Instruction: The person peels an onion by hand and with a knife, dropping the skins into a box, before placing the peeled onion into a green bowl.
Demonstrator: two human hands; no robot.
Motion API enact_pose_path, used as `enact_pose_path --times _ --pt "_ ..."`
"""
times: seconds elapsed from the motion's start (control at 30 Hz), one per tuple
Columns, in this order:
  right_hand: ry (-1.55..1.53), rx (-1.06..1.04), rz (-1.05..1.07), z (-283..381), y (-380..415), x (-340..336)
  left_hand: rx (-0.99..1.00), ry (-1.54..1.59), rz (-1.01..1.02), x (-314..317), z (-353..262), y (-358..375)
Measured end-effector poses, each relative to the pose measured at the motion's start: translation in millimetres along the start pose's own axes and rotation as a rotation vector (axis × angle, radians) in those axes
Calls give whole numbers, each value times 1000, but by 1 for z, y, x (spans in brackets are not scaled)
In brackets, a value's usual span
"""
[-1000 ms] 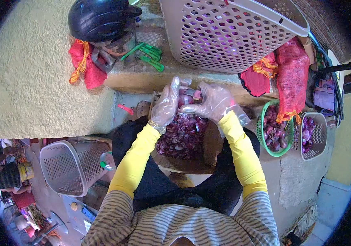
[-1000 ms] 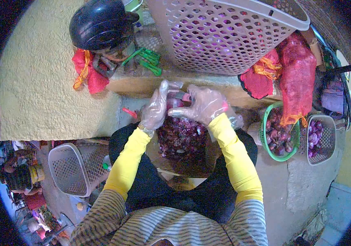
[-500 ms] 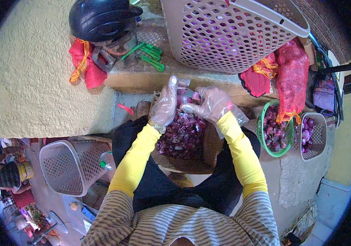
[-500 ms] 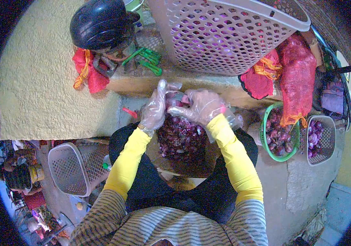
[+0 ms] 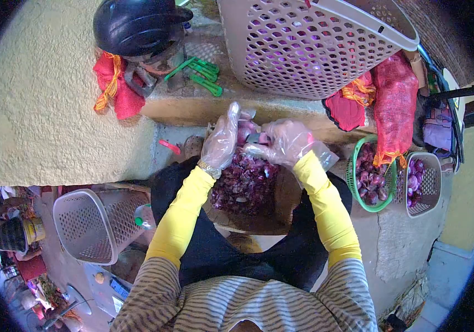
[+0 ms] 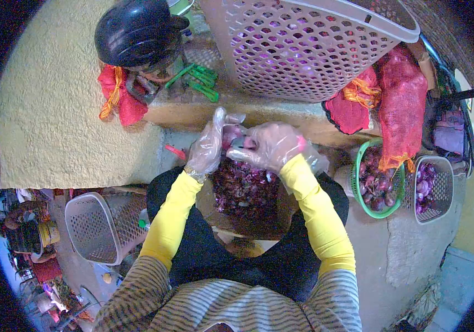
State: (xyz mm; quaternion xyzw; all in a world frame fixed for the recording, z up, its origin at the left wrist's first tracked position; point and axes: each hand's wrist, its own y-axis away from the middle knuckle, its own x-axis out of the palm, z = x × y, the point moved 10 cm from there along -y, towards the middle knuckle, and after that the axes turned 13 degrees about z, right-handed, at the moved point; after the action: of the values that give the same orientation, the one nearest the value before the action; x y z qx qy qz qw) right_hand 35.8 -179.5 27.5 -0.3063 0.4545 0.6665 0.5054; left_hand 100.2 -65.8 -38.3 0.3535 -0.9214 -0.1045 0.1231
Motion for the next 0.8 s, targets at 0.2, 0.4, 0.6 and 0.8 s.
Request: enact_pose_path --times 0.2,0.4,0.6,0.8 --pt "-56 42 -133 -8 6 -17 41 -39 -14 0 -8 3" --pt "-37 42 -87 -6 3 -11 49 35 78 10 -9 3" --pt "-78 67 16 -6 -2 -1 48 -32 39 5 -6 3" --pt "-133 4 -64 -5 -3 3 76 -50 -7 2 -13 7"
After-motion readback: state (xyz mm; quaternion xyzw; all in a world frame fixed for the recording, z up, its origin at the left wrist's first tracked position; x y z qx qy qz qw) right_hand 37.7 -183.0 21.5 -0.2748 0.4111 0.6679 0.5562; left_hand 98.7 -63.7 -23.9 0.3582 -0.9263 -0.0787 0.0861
